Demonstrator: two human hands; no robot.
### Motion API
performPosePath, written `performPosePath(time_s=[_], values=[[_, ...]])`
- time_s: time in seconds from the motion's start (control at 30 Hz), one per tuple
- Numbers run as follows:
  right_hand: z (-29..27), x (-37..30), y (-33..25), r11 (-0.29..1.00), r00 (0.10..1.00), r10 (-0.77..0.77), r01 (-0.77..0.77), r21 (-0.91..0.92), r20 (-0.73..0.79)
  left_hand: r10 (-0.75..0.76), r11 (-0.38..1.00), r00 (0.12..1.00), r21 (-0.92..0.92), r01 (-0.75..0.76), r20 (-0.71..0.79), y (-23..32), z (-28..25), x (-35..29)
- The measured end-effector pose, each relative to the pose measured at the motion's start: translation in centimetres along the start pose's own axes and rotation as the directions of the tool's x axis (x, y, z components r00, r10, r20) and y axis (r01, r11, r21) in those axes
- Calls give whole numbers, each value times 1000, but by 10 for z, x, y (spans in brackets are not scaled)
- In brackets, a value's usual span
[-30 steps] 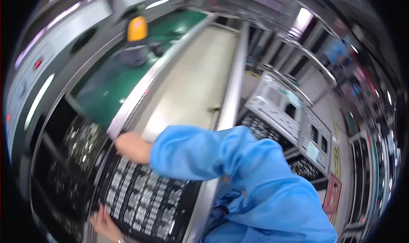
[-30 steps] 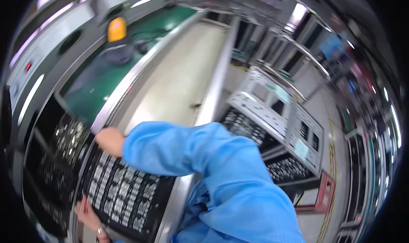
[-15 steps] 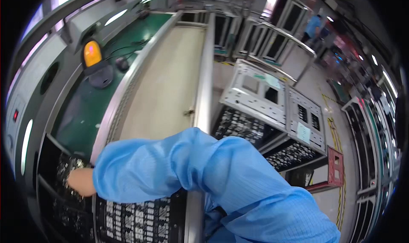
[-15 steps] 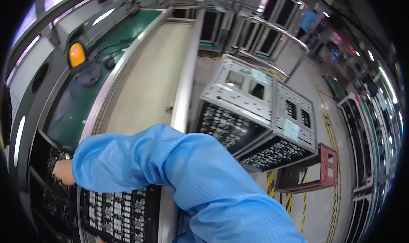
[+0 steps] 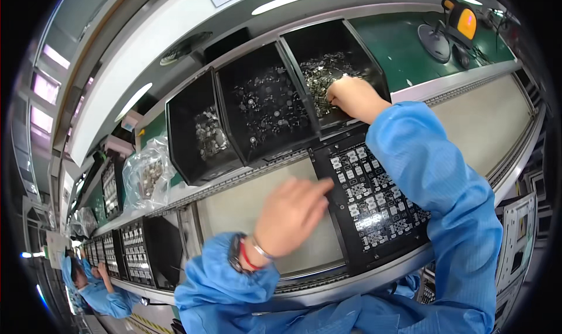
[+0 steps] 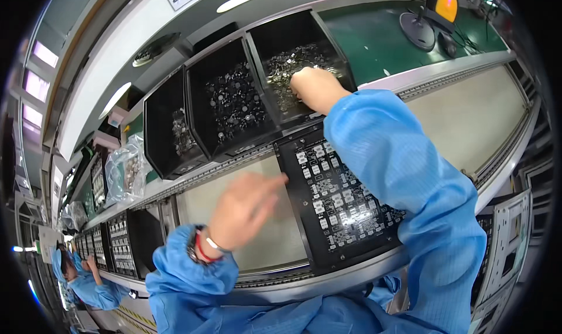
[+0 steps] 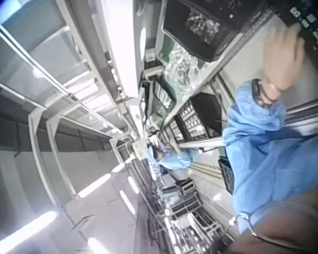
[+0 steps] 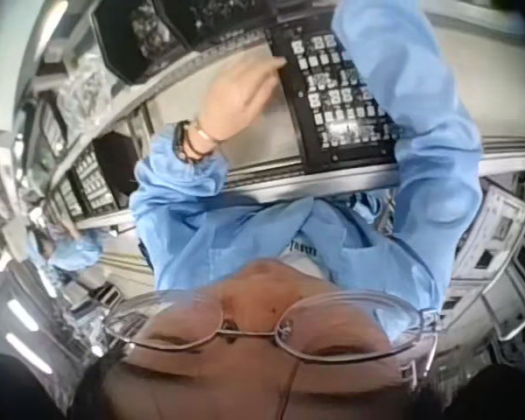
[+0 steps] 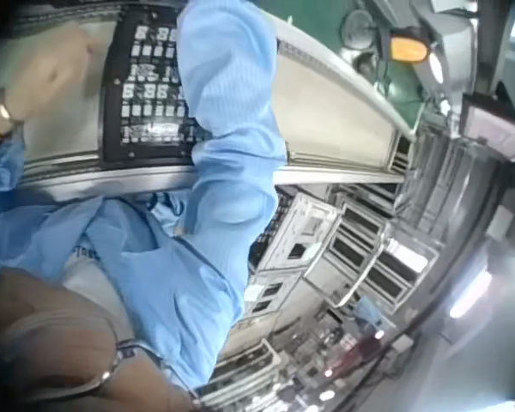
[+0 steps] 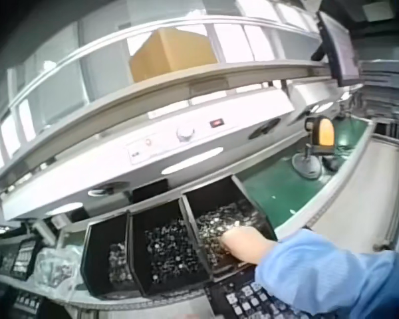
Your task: Picking and placing small electronic components into a PCB frame on an assembly line.
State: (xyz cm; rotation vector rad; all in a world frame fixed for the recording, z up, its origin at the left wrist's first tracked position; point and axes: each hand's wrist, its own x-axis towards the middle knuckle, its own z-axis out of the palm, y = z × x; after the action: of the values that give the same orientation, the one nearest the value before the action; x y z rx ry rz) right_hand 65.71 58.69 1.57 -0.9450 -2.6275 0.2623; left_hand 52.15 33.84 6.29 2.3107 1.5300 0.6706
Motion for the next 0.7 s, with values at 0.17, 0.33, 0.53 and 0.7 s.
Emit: performPosePath(time_s=[0.17, 0.33, 0.53, 0.7], values=[[-8, -3, 5, 994, 998, 68, -67, -81, -2, 24, 951, 956, 302, 69, -293, -62, -28, 43], [-14, -6, 16, 1000, 996, 18, -17, 12, -89, -60, 924, 990, 368, 103, -127, -121, -10, 74], [-45, -30, 7, 971, 976, -6, 57, 230, -217, -171, 922, 985, 346, 173, -38, -130, -1, 86], [-38, -72, -28, 831, 981, -153, 194, 521, -122, -185, 902, 975, 372, 217, -119, -143, 7, 91]])
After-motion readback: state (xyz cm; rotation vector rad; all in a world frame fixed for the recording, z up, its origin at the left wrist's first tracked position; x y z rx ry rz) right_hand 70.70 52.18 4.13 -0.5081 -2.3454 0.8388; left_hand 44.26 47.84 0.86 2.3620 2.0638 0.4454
